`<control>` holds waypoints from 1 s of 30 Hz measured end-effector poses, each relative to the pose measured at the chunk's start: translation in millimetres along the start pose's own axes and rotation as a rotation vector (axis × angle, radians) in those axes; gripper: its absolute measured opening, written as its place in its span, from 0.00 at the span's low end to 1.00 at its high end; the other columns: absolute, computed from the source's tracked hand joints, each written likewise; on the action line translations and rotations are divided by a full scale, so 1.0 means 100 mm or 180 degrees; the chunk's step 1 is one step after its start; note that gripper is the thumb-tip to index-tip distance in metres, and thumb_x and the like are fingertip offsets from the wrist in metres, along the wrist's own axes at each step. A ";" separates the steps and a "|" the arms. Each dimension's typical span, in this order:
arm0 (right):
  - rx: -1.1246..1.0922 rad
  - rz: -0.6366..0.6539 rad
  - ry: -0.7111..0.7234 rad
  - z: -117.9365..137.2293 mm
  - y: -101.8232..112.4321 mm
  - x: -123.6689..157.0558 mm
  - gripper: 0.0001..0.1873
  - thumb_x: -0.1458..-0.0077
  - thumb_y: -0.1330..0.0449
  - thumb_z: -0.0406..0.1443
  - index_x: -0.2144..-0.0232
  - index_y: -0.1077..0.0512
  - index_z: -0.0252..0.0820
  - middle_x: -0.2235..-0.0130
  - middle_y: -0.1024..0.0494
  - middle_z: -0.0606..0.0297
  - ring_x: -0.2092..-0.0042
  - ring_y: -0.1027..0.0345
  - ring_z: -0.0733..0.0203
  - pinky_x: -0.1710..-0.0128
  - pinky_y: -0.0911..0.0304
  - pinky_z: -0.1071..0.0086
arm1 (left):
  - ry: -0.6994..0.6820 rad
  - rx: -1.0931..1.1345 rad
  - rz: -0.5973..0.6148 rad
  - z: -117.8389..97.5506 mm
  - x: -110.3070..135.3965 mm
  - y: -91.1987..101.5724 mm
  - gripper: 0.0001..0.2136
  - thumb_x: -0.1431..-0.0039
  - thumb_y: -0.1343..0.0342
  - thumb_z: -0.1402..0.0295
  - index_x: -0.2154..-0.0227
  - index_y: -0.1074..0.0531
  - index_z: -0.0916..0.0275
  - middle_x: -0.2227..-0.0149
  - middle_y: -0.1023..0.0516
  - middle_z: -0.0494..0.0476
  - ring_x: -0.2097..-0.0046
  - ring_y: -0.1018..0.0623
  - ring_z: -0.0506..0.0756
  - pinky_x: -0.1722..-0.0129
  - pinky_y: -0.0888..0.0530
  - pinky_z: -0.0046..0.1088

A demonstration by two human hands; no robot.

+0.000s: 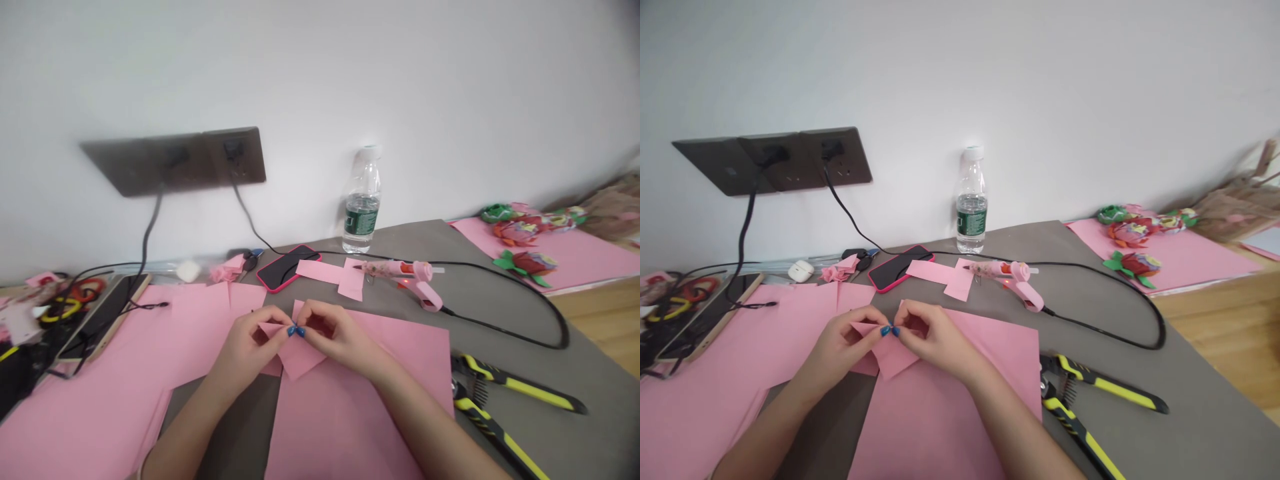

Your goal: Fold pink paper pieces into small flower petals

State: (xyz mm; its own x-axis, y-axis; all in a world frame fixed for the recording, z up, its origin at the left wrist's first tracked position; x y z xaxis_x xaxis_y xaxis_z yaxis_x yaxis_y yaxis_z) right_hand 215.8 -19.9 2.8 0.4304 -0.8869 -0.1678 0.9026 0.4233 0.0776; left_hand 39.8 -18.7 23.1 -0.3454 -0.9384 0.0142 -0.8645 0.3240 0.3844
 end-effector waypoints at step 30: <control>-0.0477 -0.0544 -0.0347 -0.08 0.06 -0.03 0.09 0.50 0.41 0.33 0.76 0.39 0.42 0.73 0.38 0.71 0.73 0.47 0.67 0.73 0.51 0.73 | 0.0139 -0.0015 -0.0485 -0.02 0.00 0.19 0.07 0.47 0.40 0.64 0.74 0.20 0.61 0.72 0.19 0.54 0.67 0.23 0.55 0.69 0.29 0.25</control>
State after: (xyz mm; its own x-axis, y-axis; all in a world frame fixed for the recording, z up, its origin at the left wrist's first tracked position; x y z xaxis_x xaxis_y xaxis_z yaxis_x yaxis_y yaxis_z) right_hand 220.1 -13.0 -4.2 0.2766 -0.9592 -0.0584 0.9554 0.2810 -0.0907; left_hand 23.7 -12.9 32.5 -0.1942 -0.9810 -0.0046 -0.9039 0.1771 0.3894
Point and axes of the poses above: each hand's wrist, its own x-axis away from the middle knuckle, its own y-axis out of the back of the hand, z = x × y, the point moved 2 cm from there along -x, towards the middle knuckle
